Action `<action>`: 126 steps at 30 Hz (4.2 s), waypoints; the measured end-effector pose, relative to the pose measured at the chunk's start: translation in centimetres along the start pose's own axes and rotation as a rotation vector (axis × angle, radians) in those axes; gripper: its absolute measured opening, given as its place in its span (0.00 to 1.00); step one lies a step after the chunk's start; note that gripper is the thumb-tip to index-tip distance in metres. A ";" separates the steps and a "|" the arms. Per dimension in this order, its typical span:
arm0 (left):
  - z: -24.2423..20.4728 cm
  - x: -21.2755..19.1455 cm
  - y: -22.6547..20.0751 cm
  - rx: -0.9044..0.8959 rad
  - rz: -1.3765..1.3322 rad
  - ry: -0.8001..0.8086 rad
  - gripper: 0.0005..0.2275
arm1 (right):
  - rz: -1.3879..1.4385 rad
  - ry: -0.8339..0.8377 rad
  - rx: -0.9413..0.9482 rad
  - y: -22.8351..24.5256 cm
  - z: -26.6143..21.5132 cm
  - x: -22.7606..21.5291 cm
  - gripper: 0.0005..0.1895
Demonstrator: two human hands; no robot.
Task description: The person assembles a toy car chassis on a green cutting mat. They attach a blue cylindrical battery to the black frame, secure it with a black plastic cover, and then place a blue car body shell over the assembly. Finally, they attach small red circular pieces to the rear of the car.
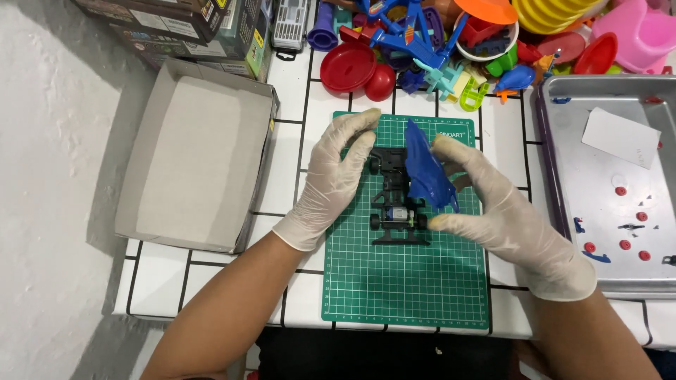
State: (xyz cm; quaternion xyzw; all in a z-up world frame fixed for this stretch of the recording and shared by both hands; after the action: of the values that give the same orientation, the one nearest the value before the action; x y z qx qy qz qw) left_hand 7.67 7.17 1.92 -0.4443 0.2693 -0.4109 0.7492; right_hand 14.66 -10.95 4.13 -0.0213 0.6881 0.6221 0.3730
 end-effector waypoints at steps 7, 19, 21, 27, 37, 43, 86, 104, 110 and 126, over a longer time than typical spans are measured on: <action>-0.5 2.1 -0.6 0.035 0.403 0.349 0.28 | -0.508 -0.016 -0.060 -0.9 -0.5 3.0 0.53; -2.2 3.1 0.9 0.189 0.801 0.711 0.54 | -0.636 -0.058 -0.050 -1.3 -0.5 4.8 0.54; -2.5 3.6 0.7 0.189 0.866 0.767 0.56 | -0.664 -0.064 -0.085 -1.3 -0.6 4.9 0.54; -2.8 3.7 0.8 0.180 0.856 0.787 0.49 | -0.635 -0.041 -0.074 -1.4 -0.4 4.9 0.55; -3.1 3.6 0.7 0.209 0.782 0.755 0.46 | -0.369 0.165 -0.085 -2.6 -0.6 4.3 0.51; -3.3 3.6 0.8 0.222 0.801 0.779 0.44 | -0.345 0.275 -0.041 -3.0 -0.8 4.2 0.48; -3.4 3.7 1.0 0.165 0.735 0.816 0.48 | -0.291 0.276 0.163 -3.2 -0.7 4.0 0.41; -3.4 3.6 0.7 0.160 0.722 0.817 0.46 | -0.289 0.287 0.142 -3.0 -0.7 4.0 0.41; -3.3 3.6 0.8 0.164 0.719 0.814 0.46 | -0.284 0.285 0.163 -3.0 -0.7 4.0 0.42; -2.8 3.5 0.6 0.163 0.679 0.677 0.29 | -0.319 0.266 0.125 -3.0 -0.8 4.0 0.42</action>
State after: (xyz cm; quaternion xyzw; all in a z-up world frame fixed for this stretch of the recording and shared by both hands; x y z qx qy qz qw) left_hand 7.54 3.11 0.00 -0.1125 0.5946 -0.2846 0.7435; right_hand 12.87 -10.55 -0.64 -0.1885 0.7564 0.5031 0.3731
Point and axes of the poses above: each hand's wrist, its own z-axis towards the middle knuckle, its own x-axis out of the palm, y = z × x, the point moved 9 cm from there along z, towards the middle knuckle, and after that the axes turned 1 degree about -y, right-handed, at the moved point
